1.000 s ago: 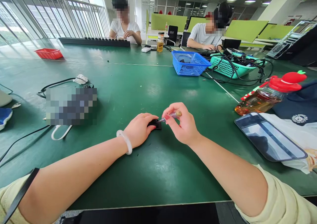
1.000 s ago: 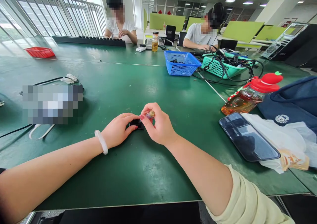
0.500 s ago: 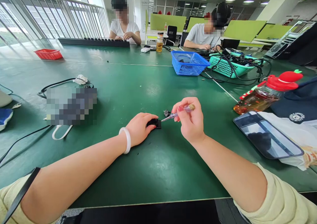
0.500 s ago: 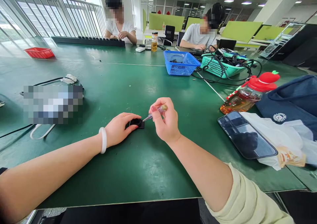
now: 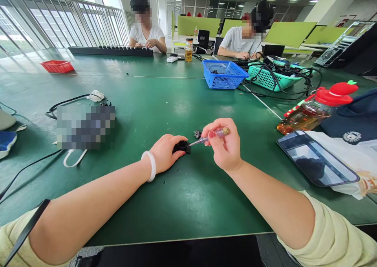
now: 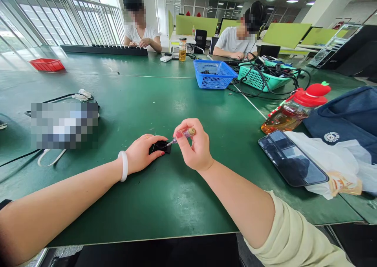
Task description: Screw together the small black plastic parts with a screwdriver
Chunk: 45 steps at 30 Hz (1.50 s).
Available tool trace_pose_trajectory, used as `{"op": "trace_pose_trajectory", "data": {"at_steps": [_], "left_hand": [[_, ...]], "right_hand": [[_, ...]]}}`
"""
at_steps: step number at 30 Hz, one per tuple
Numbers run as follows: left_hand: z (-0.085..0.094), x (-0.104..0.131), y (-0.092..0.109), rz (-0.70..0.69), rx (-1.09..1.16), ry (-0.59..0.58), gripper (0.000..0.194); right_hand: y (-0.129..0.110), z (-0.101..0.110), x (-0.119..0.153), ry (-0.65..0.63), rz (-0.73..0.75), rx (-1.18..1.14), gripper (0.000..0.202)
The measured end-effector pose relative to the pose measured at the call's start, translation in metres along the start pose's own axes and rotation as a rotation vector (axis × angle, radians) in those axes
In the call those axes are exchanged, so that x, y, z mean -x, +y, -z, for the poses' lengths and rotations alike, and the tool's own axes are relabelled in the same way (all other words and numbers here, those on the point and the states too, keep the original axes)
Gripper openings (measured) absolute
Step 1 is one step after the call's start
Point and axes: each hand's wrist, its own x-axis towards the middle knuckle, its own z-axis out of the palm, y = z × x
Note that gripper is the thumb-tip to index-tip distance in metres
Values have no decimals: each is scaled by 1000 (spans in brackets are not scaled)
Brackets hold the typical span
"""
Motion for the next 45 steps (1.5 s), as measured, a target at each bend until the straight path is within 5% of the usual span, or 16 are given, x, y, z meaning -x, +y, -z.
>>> {"op": "trace_pose_trajectory", "data": {"at_steps": [23, 33, 41, 45], "left_hand": [[4, 2, 2, -11, 6, 1, 40], [2, 2, 0, -6, 20, 32, 48], [3, 2, 1, 7, 16, 19, 46], [3, 2, 0, 13, 22, 23, 46]], "right_hand": [[0, -9, 0, -251, -20, 75, 21], [3, -2, -2, -7, 4, 125, 23], [4, -2, -2, -64, -12, 129, 23], [2, 1, -6, 70, 3, 141, 24]]}}
